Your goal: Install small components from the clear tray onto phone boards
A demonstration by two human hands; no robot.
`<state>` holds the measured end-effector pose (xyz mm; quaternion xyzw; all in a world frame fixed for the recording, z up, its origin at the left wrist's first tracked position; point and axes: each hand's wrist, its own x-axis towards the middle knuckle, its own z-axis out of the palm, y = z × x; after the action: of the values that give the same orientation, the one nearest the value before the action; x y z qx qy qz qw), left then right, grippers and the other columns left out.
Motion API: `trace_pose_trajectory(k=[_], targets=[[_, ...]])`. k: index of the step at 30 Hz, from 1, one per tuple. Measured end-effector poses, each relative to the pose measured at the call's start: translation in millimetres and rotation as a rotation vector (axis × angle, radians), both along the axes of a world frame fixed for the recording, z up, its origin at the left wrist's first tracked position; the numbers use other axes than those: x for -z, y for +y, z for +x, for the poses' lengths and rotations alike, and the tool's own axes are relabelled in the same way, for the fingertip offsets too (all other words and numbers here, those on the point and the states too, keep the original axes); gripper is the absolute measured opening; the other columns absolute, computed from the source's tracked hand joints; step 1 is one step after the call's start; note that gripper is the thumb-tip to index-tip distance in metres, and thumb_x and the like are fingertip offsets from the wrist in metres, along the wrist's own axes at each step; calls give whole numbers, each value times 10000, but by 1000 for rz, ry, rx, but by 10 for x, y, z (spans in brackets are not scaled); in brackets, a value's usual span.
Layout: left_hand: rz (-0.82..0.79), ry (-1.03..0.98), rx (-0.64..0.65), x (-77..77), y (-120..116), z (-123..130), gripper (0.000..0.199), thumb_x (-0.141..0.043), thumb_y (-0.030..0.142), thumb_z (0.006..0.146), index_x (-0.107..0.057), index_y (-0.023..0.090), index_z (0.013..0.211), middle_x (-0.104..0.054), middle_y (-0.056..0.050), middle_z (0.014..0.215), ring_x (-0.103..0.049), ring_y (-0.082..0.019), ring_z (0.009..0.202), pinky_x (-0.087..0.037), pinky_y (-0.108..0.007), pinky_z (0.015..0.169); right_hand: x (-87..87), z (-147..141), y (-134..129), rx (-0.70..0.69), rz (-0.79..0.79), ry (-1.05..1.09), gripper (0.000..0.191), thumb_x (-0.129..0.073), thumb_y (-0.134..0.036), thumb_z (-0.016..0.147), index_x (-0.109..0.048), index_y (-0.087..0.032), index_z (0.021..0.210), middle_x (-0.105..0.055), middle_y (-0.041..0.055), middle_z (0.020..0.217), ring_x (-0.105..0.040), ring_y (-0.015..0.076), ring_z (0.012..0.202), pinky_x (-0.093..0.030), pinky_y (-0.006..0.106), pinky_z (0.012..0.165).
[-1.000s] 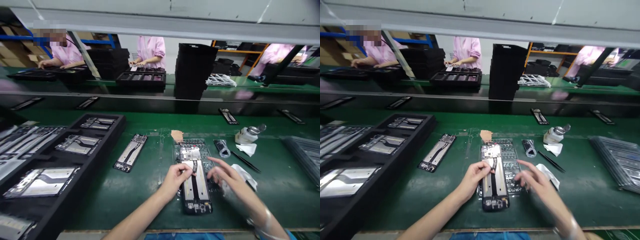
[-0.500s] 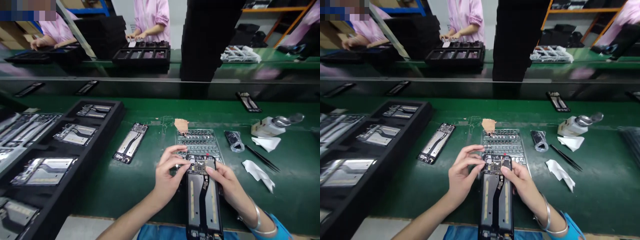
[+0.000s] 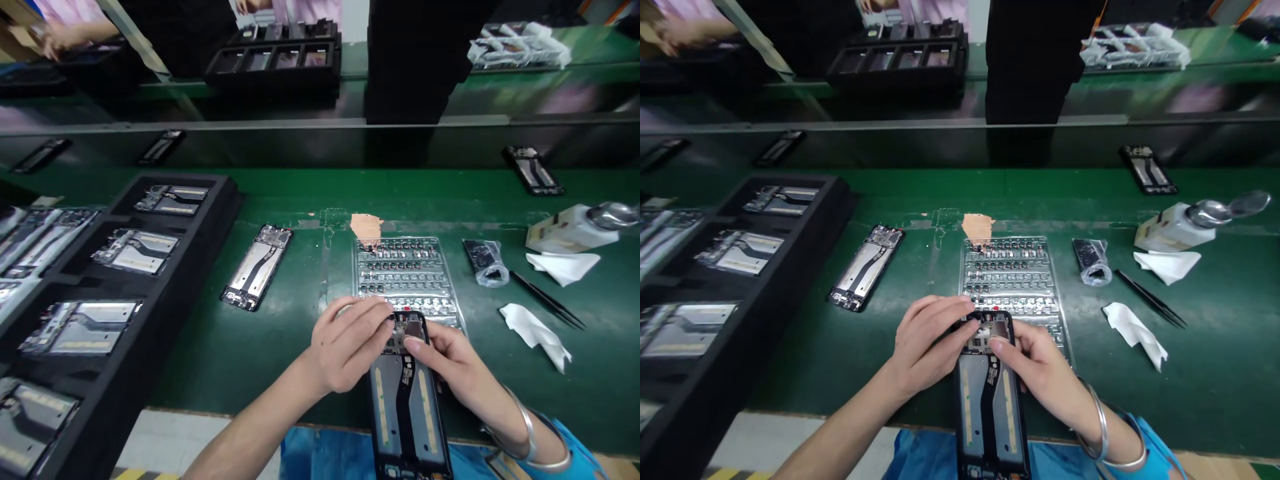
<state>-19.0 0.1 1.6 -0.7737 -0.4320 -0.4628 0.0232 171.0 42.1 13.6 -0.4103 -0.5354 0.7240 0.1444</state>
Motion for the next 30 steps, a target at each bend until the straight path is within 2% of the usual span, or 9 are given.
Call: trace_pose_trajectory(k=[6,10,15,18,19,21,24,27,30], targets=[[-258,-121,138,-91,-30,-54,255,-527,85,817,-655,210,1000,-694,-101,1052,-622,-255,1048,-472,-367,857,-37,-3,17,-12,-12,11,262,-567,-419,827,-587,-158,835,-529,-17,668,-449,89,573,-377,196,521],[-246,-1,126,-81,-21,-56,241,-500,77,827,-643,193,982,-687,-122,1060,-606,-256,1073,-454,-366,862,-24,-12,21,-6,-26,28,254,-579,-417,818,-584,-163,833,-535,-22,679,-457,86,577,-377,192,522],[-308,1,90,-47,10,-36,226,-489,84,834,-615,211,973,-648,-116,1126,-577,-247,1095,-420,-382,892,30,-3,28,32,-4,-38,300,-585,-458,803,-567,-158,797,-466,-43,589,-386,70,491,-322,187,445],[-349,-207,36,-67,19,19,195,-524,106,821,-580,194,986,-606,-125,1144,-554,-236,1088,-424,-364,881,36,4,34,58,9,-49,313,-592,-470,794,-568,-159,815,-471,-41,582,-391,69,478,-324,185,432],[-435,-348,18,-73,20,43,203,-536,131,822,-557,193,1014,-587,-124,1150,-550,-227,1073,-433,-343,860,34,6,37,69,7,-56,320,-591,-476,792,-570,-158,826,-481,-37,584,-401,71,476,-330,186,428],[-734,-650,50,-69,23,95,235,-558,198,826,-508,196,1055,-582,-102,1084,-566,-200,980,-450,-291,785,29,9,46,79,9,-77,334,-581,-487,794,-572,-157,841,-499,-28,581,-418,78,468,-343,194,422],[-1142,-968,244,-25,32,164,218,-587,267,810,-482,202,990,-563,-19,864,-549,-146,788,-429,-235,701,28,9,73,68,111,-112,308,-563,-467,809,-570,-159,814,-539,-11,611,-467,99,513,-391,216,470],[-1226,-1053,304,15,31,216,175,-599,242,790,-483,201,915,-501,18,789,-494,-123,744,-394,-214,690,30,2,109,92,348,-207,217,-588,-394,799,-565,-180,827,-561,-11,667,-494,115,585,-393,221,522],[-1253,-951,307,14,15,247,146,-601,207,774,-512,193,890,-479,16,792,-457,-124,745,-375,-211,673,22,-6,134,81,491,-251,119,-570,-309,808,-560,-192,788,-562,-13,691,-503,118,617,-385,222,553]])
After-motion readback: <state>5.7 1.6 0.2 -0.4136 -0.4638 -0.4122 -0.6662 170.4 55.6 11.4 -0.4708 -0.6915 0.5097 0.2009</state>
